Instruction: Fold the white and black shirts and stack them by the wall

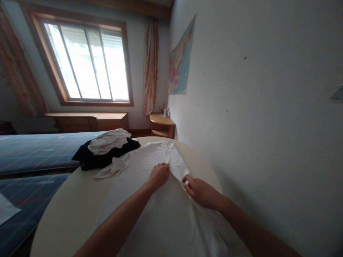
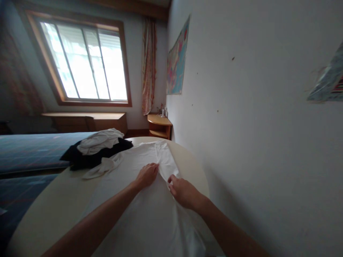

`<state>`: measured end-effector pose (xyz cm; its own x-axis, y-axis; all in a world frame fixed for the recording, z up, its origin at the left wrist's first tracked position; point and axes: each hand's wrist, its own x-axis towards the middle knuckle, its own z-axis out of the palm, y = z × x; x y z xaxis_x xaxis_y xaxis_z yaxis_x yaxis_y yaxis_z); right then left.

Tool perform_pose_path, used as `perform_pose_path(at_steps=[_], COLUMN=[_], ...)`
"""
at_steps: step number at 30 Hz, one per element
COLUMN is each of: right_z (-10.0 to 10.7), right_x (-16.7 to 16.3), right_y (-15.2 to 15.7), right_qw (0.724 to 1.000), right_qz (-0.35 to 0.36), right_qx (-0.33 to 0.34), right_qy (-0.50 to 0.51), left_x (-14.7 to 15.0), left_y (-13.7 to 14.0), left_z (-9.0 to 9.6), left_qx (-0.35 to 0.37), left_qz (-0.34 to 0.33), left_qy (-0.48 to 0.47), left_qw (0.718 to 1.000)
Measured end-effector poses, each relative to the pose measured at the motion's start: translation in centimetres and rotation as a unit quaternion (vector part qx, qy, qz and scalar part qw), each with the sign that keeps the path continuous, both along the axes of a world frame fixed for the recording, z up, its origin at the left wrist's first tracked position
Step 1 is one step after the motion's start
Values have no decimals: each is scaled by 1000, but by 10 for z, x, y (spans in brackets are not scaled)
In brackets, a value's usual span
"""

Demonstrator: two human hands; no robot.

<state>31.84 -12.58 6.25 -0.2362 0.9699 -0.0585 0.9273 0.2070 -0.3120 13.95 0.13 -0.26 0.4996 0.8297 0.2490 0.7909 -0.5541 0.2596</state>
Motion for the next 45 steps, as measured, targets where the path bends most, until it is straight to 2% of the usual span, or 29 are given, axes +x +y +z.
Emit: perform_pose_path(at_steps=[2, 5, 9, 11, 12, 13, 14, 15, 17, 19, 21, 24, 27, 31, 36, 42, 45], right_z=[0, -5, -10, -10, -11, -11, -11, -11, -13, -18, -24, -35, -46, -54, -56, -56, -53], right_x=[-2, -4, -5, -6, -5, -5, -3, 0, 8, 21, 34, 49, 56, 61, 69, 68, 64], right_y=[-2, -3, 1, 4, 6, 9, 13, 18, 29, 43, 56, 75, 92, 110, 126, 131, 126], right_qw=[998, 977, 907, 870, 862, 867, 886, 916, 974, 990, 984, 980, 980, 980, 981, 988, 986], right_qz=[22, 13, 12, 52, 67, 73, 64, 39, -46, -126, -171, -195, -182, -162, -151, -146, -165], right_qx=[-53, -202, -377, -434, -441, -431, -397, -338, -170, -15, 45, 8, -31, -57, -63, -35, -6], right_qy=[30, 64, 188, 231, 240, 240, 231, 211, 140, 55, 10, 41, 76, 104, 104, 37, -7], left_x=[-1, -2, -2, -3, -3, -4, -4, -4, -4, -2, 3, 15, 30, 45, 54, 59, 58], left_y=[-2, -6, -7, -7, -6, -6, -6, -6, -8, -14, -23, -43, -63, -76, -77, -75, -80], left_z=[-3, -9, -18, -21, -22, -22, -22, -22, -19, -15, -9, 0, 7, 10, 6, -2, -2], left_qx=[0, 4, 3, 1, 1, 0, 0, 0, 10, 29, 38, 21, 45, 107, 134, 146, 107], left_qz=[-3, -8, -12, -14, -16, -18, -17, -13, -5, -30, -120, -296, -362, -362, -377, -401, -409], left_qy=[-3, -9, -20, -31, -38, -42, -46, -49, -54, -60, -63, -45, -6, 55, 111, 62, 27], left_qw=[1000, 1000, 1000, 999, 999, 999, 999, 999, 998, 997, 990, 954, 931, 924, 910, 902, 906])
